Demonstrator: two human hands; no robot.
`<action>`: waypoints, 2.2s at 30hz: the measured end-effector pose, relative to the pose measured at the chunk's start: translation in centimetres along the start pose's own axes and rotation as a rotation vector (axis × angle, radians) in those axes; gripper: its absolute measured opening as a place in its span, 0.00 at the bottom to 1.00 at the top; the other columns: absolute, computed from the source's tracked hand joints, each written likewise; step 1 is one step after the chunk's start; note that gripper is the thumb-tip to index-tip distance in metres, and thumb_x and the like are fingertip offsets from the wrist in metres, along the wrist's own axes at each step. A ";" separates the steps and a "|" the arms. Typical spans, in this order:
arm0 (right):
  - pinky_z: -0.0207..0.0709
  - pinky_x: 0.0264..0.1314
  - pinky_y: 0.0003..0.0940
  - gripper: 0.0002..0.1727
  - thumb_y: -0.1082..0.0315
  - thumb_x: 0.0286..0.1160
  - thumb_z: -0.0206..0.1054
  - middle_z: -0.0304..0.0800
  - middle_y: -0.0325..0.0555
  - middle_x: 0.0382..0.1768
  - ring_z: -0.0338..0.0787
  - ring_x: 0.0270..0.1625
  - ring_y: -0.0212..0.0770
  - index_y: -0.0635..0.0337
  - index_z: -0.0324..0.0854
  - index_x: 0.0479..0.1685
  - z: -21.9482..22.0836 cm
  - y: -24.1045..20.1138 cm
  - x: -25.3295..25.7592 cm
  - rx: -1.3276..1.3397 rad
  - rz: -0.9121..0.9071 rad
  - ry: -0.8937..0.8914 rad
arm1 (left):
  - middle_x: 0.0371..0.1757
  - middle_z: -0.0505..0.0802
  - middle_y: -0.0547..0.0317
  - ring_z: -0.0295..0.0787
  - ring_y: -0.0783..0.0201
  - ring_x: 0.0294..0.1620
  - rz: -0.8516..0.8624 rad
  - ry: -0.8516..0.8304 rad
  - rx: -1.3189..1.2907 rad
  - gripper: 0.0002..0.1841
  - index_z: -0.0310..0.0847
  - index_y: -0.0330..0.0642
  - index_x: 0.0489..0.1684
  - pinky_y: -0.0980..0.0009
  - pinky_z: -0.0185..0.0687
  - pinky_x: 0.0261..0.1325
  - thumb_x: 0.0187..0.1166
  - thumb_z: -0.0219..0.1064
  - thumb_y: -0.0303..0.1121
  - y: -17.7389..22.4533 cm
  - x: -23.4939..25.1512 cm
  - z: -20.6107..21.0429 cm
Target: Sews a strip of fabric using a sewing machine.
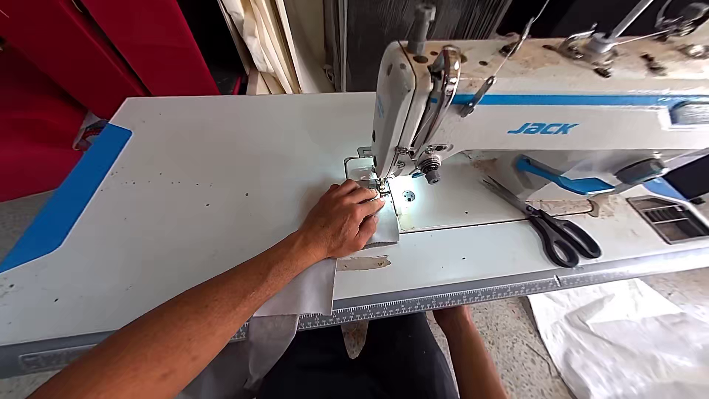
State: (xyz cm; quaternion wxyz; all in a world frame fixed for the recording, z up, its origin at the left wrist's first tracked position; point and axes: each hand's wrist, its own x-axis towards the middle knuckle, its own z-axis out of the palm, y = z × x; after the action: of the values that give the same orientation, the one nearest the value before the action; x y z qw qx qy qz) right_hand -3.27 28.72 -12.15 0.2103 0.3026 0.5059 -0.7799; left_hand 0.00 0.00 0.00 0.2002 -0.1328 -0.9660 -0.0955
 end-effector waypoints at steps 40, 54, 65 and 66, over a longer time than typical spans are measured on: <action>0.70 0.58 0.40 0.26 0.49 0.81 0.47 0.87 0.34 0.52 0.81 0.62 0.39 0.32 0.89 0.66 6.6 -2.0 -7.6 -1.463 -1.730 -0.167 | 0.55 0.95 0.49 0.88 0.56 0.69 0.390 0.116 -0.237 0.11 0.86 0.39 0.24 0.60 0.82 0.74 0.74 0.64 0.33 -0.4 -0.7 -0.6; 0.70 0.58 0.41 0.24 0.50 0.80 0.50 0.88 0.34 0.50 0.82 0.62 0.39 0.33 0.92 0.61 6.5 -2.0 -7.4 -1.412 -1.750 -0.155 | 0.54 0.96 0.53 0.91 0.59 0.67 0.469 -0.013 -0.201 0.10 0.87 0.40 0.23 0.63 0.85 0.72 0.73 0.63 0.29 0.3 -0.3 -1.1; 0.71 0.57 0.42 0.23 0.51 0.79 0.51 0.89 0.34 0.50 0.82 0.61 0.40 0.36 0.93 0.57 6.4 -2.1 -7.4 -1.383 -1.765 -0.138 | 0.51 0.96 0.59 0.91 0.64 0.62 0.354 0.034 -0.202 0.10 0.95 0.45 0.39 0.67 0.87 0.67 0.77 0.65 0.34 1.1 -0.5 -0.4; 0.71 0.57 0.42 0.23 0.51 0.79 0.51 0.89 0.34 0.50 0.82 0.61 0.40 0.36 0.93 0.57 6.4 -2.1 -7.4 -1.384 -1.767 -0.139 | 0.51 0.96 0.59 0.92 0.63 0.61 0.359 0.044 -0.203 0.10 0.95 0.44 0.37 0.67 0.87 0.67 0.77 0.65 0.33 1.1 -0.5 -0.3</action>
State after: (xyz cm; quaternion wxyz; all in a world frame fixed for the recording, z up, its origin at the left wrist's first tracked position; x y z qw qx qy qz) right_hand -0.87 23.82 -3.75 -0.2656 -0.3881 0.8541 -0.2221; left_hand 0.89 0.84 0.17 0.2207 -0.3203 -0.9076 -0.1581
